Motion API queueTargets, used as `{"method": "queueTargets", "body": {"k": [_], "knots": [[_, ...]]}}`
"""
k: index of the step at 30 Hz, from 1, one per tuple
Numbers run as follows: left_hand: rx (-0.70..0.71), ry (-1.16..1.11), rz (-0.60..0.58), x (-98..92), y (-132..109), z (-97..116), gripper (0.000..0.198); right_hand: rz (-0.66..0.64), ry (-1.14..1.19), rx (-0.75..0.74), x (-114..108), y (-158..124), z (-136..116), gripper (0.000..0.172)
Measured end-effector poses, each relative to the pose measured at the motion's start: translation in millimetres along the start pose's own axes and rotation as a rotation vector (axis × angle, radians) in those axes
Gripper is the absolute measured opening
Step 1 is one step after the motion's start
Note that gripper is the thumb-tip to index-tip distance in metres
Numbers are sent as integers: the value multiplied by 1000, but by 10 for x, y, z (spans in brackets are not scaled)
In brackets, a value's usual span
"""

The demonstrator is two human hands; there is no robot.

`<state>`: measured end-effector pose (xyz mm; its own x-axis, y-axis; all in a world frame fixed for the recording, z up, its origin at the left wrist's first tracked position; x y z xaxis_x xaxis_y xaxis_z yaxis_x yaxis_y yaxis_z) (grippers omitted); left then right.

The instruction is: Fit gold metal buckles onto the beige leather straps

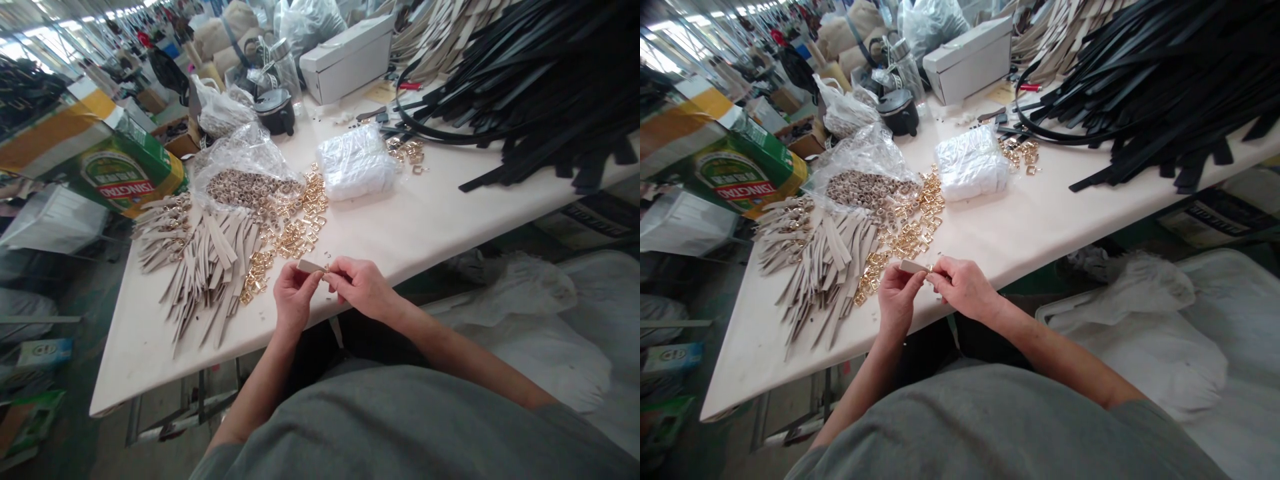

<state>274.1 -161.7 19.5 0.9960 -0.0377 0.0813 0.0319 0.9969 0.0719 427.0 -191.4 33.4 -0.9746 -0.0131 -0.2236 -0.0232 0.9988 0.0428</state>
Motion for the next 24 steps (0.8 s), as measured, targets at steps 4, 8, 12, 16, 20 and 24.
{"method": "queueTargets", "body": {"k": [4,8,12,16,20,24], "knots": [[4,-40,-87,-47,0,-11,31,20,-76,-38,-57,34,-25,22],[-155,-101,-178,-99,49,-40,24,-54,-243,-131,-100,62,-82,19],[-237,-60,-343,-104,106,28,32,-141,-369,-196,-102,102,-114,17],[-291,1,-448,-128,148,70,32,-251,-491,-266,-109,178,-122,15],[-322,79,-440,-186,184,65,31,-358,-571,-310,-168,266,-125,15],[-329,194,-496,-193,188,68,26,-398,-588,-368,-227,340,-143,12]]}}
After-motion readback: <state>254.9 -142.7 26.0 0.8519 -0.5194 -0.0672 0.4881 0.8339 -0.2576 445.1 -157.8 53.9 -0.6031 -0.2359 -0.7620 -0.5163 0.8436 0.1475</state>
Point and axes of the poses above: each hand's wrist, its own y-axis towards the middle knuckle, its own x-axis out of the palm, z = x × y, the point moved 3 cm from there along y, towards the middle knuckle, and after that the axes turned 3 degrees about z, right-handed, at the moved point
